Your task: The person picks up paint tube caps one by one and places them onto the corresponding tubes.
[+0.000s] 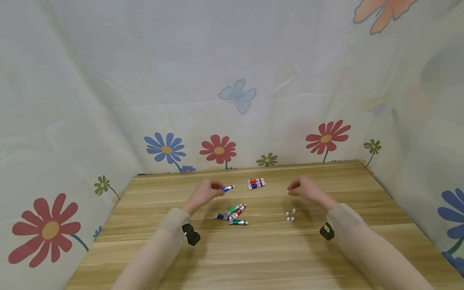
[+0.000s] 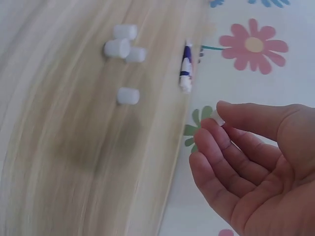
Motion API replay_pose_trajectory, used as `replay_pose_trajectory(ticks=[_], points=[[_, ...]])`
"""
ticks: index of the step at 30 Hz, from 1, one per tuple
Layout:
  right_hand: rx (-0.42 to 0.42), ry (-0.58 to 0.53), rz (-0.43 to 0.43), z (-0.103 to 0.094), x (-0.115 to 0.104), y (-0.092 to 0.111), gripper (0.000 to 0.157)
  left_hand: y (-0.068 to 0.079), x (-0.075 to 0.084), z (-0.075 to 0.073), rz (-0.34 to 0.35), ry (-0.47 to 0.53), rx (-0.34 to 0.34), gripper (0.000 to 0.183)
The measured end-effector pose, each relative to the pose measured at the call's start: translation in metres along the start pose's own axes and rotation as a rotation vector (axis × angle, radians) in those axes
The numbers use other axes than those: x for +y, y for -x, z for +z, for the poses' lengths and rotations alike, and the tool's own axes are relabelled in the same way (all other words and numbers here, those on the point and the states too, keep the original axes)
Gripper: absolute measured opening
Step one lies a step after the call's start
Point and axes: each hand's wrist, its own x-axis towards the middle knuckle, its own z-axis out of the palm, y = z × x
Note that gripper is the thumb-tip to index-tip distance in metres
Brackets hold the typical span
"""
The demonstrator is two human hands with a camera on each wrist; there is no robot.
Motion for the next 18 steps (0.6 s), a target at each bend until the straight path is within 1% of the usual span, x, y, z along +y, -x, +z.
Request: replay_pose_trajectory(ticks=[5, 7, 10, 14, 16, 18], points=[[0.009, -0.034, 0.008, -0.001, -0.006, 0.002, 0.018, 0.004, 0.008, -0.005, -0.004, 0.029, 0.01, 0.014], [0.021, -0.042, 0.008, -0.001, -0.009, 0.004, 0.02, 0.007, 0.014, -0.007, -0.011, 0.058, 0.01, 0.016], [0.048, -0.074, -0.002, -0.003, -0.017, 0.01, 0.022, 0.014, 0.027, -0.01, -0.011, 0.106, 0.006, 0.019], [0.09, -0.123, -0.061, -0.009, -0.033, 0.02, 0.023, 0.025, 0.047, -0.016, 0.009, 0.147, -0.002, 0.022], [0.111, -0.128, -0.104, -0.013, -0.044, 0.026, 0.023, 0.03, 0.056, -0.019, 0.013, 0.159, -0.006, 0.022], [0.132, -0.131, -0.128, -0.016, -0.057, 0.032, 0.024, 0.036, 0.065, -0.021, 0.024, 0.16, -0.008, 0.023]])
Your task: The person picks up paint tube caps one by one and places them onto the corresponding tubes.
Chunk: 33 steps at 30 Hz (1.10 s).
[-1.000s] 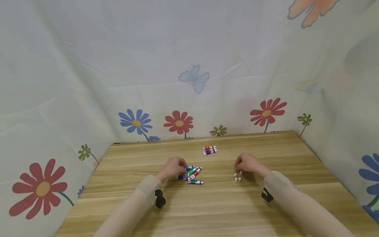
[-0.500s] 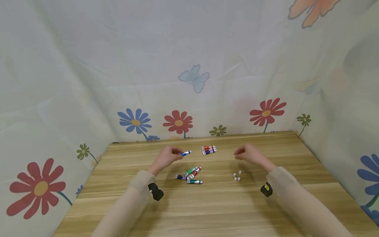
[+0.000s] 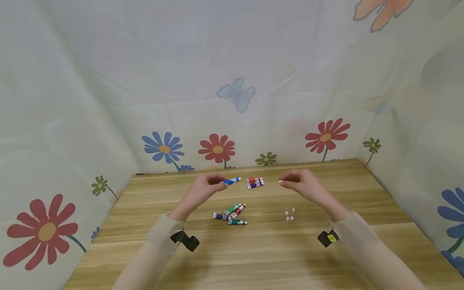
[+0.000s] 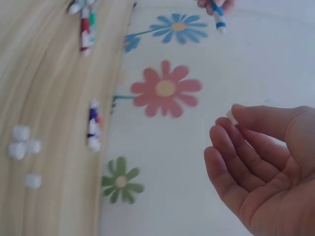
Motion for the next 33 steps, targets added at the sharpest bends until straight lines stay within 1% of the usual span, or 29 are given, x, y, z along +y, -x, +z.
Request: replay_pose_trajectory(ticks=[3, 6, 9, 12, 17, 26, 33], points=[[0.027, -0.012, -0.017, -0.002, -0.021, 0.008, 0.026, 0.01, 0.015, 0.0, 0.034, 0.007, -0.004, 0.022], [0.046, -0.044, -0.017, -0.003, -0.037, 0.017, 0.027, 0.02, 0.03, 0.001, 0.09, 0.014, -0.011, 0.02], [0.055, -0.085, -0.032, -0.003, -0.049, 0.026, 0.028, 0.031, 0.043, 0.004, 0.136, 0.023, -0.022, 0.018], [0.069, -0.138, -0.048, -0.003, -0.056, 0.033, 0.027, 0.038, 0.052, 0.007, 0.166, 0.028, -0.037, 0.017], [0.09, -0.203, -0.07, 0.0, -0.064, 0.042, 0.025, 0.043, 0.058, 0.011, 0.186, 0.037, -0.059, 0.019], [0.11, -0.244, -0.084, 0.011, -0.071, 0.046, 0.025, 0.048, 0.069, 0.019, 0.2, 0.038, -0.074, 0.022], [0.097, -0.276, -0.122, 0.016, -0.079, 0.05, 0.024, 0.054, 0.074, 0.023, 0.211, 0.079, -0.097, 0.021]])
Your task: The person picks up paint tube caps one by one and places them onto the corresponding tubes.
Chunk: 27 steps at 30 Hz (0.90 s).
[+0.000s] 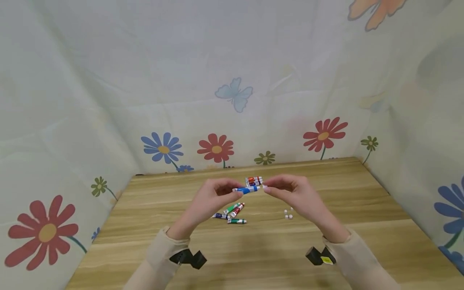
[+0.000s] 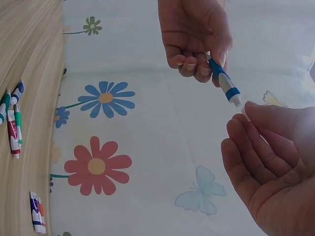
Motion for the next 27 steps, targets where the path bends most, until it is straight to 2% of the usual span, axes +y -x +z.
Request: replay_pose_trajectory(ticks=[10, 16, 24, 27], points=[[-0.005, 0.0, -0.073, 0.005, -0.006, 0.005, 0.016, 0.004, 0.005, 0.003, 0.012, 0.032, -0.021, 0.02], [-0.001, 0.007, -0.122, 0.009, -0.004, 0.004, 0.015, 0.007, 0.004, 0.004, 0.022, 0.026, -0.006, 0.02], [-0.034, -0.03, -0.107, 0.012, -0.004, 0.005, 0.016, 0.01, 0.003, 0.006, 0.093, -0.033, 0.027, 0.018], [-0.044, -0.005, -0.113, 0.013, -0.003, 0.005, 0.014, 0.013, 0.005, 0.008, 0.112, -0.057, 0.027, 0.017]])
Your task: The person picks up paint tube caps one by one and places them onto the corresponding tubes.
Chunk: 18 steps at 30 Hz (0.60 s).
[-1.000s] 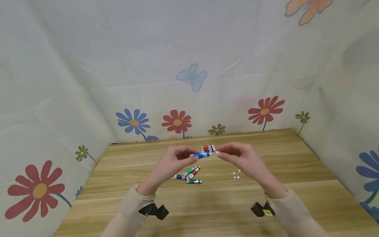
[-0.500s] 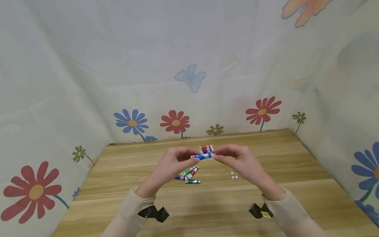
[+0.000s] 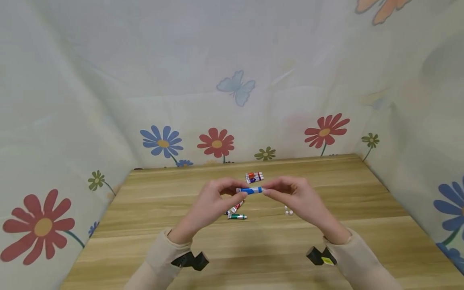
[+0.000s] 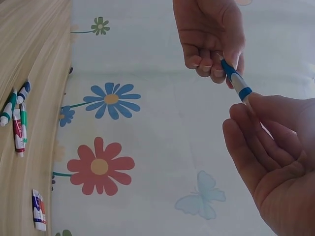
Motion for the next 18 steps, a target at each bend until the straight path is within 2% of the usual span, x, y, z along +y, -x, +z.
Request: replay_pose_trajectory(ticks=[5, 10, 14, 18], points=[[-0.002, 0.075, -0.117, -0.0011, 0.0024, -0.002, 0.013, 0.0006, 0.001, -0.0016, -0.02, 0.028, -0.029, 0.017], [-0.017, 0.045, -0.206, -0.0012, 0.0046, -0.0023, 0.018, 0.0014, -0.003, -0.0043, -0.063, 0.102, -0.058, 0.019], [-0.014, 0.018, -0.163, -0.0011, 0.0036, -0.0012, 0.016, 0.0025, -0.0022, -0.0032, -0.043, 0.104, -0.044, 0.019], [-0.014, -0.03, -0.063, -0.0003, 0.0012, 0.0005, 0.011, 0.0045, 0.0008, 0.0012, 0.035, 0.041, -0.005, 0.018]])
